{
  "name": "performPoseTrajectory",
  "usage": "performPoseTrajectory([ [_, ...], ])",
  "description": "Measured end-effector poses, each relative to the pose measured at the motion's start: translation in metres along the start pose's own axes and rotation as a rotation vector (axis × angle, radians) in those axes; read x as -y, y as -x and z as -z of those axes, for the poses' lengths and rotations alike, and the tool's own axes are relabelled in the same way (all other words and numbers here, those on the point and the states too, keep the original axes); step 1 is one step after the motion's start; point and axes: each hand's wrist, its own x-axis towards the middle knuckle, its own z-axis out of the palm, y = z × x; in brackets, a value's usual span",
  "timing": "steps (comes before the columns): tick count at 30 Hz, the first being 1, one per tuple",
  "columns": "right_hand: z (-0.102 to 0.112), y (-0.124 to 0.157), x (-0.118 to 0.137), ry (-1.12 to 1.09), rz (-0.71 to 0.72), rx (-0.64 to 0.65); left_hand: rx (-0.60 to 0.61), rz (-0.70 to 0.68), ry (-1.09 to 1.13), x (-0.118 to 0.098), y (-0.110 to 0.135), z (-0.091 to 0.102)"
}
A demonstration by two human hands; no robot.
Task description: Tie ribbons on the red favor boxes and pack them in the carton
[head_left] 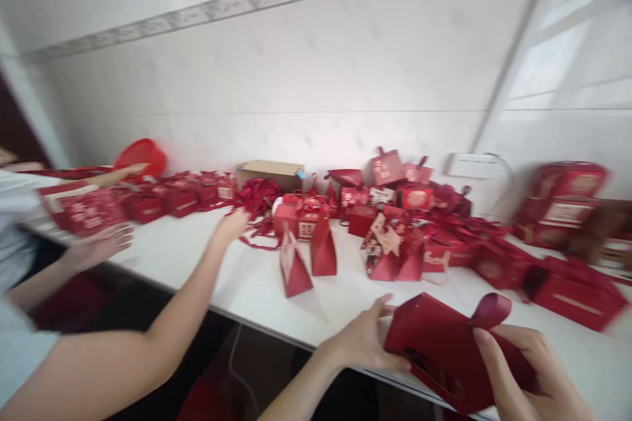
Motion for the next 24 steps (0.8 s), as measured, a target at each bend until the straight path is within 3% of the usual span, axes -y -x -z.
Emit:
performPoseTrajectory([
  [4,0.016,0.013,0.001,-0.193,-0.252,-0.27,0.071,-0.119,0.254,-0.011,0.005,-0.007],
  [7,0.016,0.018,-0.012,-0.567,-0.505,-0.487,0.04,-0.21,0.337,-0.032,0.013,-0.017],
  [9,0.017,0.019,-0.016,-0.798,-0.613,-0.561,0.003,-0.239,0.285,-0.048,0.017,-0.026],
  [14,0.04,0.024,-0.014,-1.102,-0.66,-0.419,-0.145,-0.35,0.151,-0.073,0.018,-0.046],
  [17,0.058,0.035,-0.02,-1.104,-0.726,-0.352,-0.169,-0.399,0.122,-0.085,0.017,-0.059],
  [19,0.067,0.046,-0.025,-1.035,-0.805,-0.339,-0.171,-0.342,0.119,-0.097,0.019,-0.07],
  [22,0.076,0.064,-0.023,-0.938,-0.881,-0.219,-0.071,-0.191,0.173,-0.118,0.024,-0.09],
  [24,0.08,0.073,-0.017,-0.833,-0.797,-0.202,0.031,-0.141,0.218,-0.129,0.027,-0.102],
])
